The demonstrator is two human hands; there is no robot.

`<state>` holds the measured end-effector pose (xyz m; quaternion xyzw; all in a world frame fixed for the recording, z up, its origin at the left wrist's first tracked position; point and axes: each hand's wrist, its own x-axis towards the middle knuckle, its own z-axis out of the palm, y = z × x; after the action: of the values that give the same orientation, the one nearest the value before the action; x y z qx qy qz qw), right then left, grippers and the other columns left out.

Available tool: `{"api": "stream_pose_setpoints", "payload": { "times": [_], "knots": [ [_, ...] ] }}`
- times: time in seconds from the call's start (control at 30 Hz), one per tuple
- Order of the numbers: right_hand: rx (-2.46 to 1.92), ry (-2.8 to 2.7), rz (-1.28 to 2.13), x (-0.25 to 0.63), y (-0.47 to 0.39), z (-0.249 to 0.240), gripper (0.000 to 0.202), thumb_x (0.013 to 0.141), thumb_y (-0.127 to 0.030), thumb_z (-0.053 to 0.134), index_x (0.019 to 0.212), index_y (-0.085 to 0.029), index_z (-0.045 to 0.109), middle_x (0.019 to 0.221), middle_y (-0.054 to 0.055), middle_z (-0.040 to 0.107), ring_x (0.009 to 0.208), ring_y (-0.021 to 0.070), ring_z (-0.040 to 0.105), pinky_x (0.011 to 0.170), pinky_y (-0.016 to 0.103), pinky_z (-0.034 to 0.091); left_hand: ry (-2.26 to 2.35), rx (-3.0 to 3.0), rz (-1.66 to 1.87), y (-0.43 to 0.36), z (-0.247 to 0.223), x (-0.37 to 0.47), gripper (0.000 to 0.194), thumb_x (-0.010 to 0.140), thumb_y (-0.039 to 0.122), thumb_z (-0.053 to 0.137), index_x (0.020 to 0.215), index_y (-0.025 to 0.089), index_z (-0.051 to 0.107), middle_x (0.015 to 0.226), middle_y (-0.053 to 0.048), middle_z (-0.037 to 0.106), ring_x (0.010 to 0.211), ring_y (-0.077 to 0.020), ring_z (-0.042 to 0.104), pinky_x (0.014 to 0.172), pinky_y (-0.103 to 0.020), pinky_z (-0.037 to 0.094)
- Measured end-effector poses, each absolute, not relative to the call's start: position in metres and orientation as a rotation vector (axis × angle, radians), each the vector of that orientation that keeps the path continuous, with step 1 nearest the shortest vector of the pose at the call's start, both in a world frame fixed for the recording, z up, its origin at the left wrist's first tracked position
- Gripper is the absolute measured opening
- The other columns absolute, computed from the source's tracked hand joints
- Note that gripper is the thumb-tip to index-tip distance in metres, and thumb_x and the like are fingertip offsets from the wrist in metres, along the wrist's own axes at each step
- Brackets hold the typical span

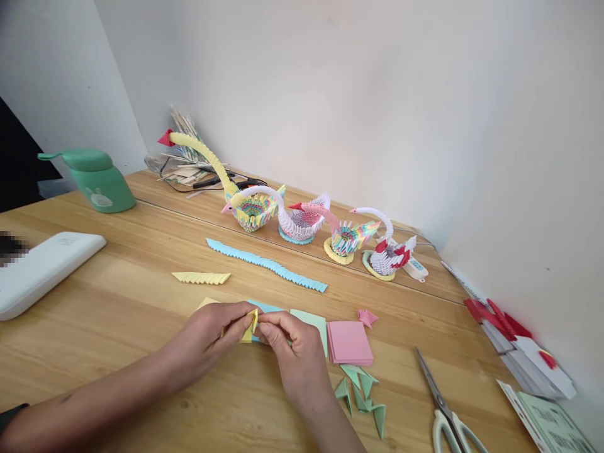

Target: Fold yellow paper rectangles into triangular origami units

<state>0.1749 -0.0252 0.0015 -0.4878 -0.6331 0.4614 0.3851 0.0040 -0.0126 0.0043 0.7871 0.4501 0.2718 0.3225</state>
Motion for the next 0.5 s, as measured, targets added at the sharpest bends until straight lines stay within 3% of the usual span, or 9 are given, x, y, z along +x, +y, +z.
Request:
{"api": "stream_pose_setpoints", "payload": {
  "times": [0.17,0.5],
  "knots": [
    [-1.279,-1.614,1.186,0.1750,-0.0257,0.0003,0.016,0.083,-0.028,0.055,0.077,-0.017,0.066,0.069,0.000,0.060,0.067,0.0141,0.053,0.063,0.023,0.041,1.262,2.096,0.660,-0.0132,0.0013,0.0056,0.024,0.091,0.026,0.034,0.074,0.019,0.049,0.062,0.004,0.048,0.057,-0.0118,0.045,0.054,-0.021,0.030],
    [-1.306,-1.581,1.206,0.1722,-0.0262,-0.0001,0.016,0.081,-0.029,0.057,0.074,-0.017,0.066,0.068,0.000,0.061,0.066,0.0139,0.054,0.061,0.022,0.042,1.309,2.322,0.687,-0.0122,0.0047,0.0022,0.018,0.084,0.024,0.045,0.084,0.019,0.062,0.071,-0.001,0.064,0.065,-0.0167,0.057,0.059,-0.026,0.038]
  ]
}}
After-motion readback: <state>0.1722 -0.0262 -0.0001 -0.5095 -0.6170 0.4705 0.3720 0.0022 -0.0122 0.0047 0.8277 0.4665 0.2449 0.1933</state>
